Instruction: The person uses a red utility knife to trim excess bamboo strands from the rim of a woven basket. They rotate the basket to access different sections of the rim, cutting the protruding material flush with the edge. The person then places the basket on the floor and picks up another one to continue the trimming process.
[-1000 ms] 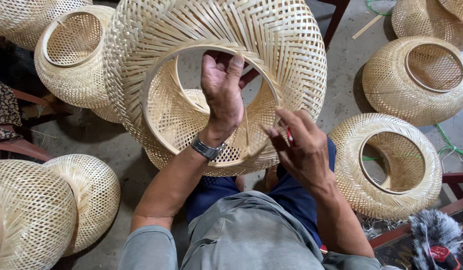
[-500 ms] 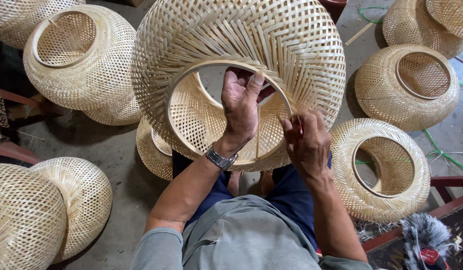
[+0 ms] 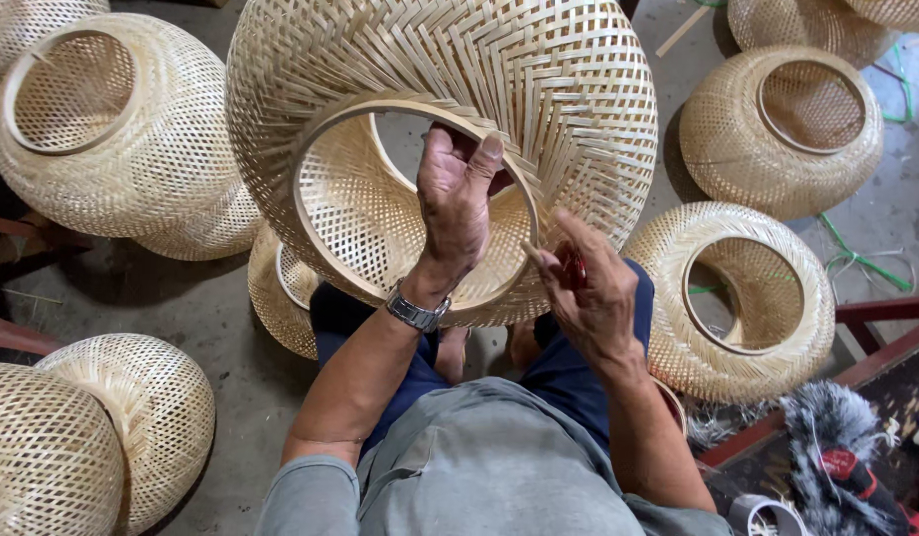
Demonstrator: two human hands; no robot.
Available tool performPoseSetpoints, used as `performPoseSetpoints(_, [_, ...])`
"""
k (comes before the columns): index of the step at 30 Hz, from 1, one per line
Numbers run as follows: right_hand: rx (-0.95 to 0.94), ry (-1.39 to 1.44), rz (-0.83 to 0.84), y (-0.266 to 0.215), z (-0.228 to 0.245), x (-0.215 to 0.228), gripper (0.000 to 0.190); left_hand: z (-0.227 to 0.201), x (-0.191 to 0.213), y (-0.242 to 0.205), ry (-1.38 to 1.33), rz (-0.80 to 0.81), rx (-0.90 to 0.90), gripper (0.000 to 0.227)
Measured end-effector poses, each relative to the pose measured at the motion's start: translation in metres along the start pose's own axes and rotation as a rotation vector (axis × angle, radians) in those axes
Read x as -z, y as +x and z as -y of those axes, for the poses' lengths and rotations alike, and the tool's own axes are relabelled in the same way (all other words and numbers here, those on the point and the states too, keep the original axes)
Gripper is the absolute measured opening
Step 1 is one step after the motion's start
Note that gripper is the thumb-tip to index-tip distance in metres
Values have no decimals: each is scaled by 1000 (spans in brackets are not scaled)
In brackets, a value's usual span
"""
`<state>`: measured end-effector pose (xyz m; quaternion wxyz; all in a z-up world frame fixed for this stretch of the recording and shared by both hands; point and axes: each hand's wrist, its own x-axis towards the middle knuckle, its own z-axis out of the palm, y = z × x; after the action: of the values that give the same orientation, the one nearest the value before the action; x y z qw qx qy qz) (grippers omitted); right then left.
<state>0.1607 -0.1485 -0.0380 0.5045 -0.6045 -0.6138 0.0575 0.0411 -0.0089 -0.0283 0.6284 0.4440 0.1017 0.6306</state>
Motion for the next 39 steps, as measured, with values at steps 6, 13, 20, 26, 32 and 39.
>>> performPoseSetpoints(6, [59,-263,166,19,13,25,73,-3,-3,-13,54,40,79,23])
performPoseSetpoints(13, [23,-294,280,18,20,30,70,0,-11,-29,75,83,178,23])
performPoseSetpoints(20, [-38,-11,215,-2,3,30,71,4,-10,-45,149,165,194,23])
performPoseSetpoints(26, [-23,-9,125,-22,-15,22,71,21,-9,-57,127,171,220,19])
performPoseSetpoints(32, [-128,94,28,-21,-15,46,49,30,-25,-63,74,219,227,23])
performPoseSetpoints(39, [172,-374,90,13,22,86,64,45,-45,-68,56,259,260,23])
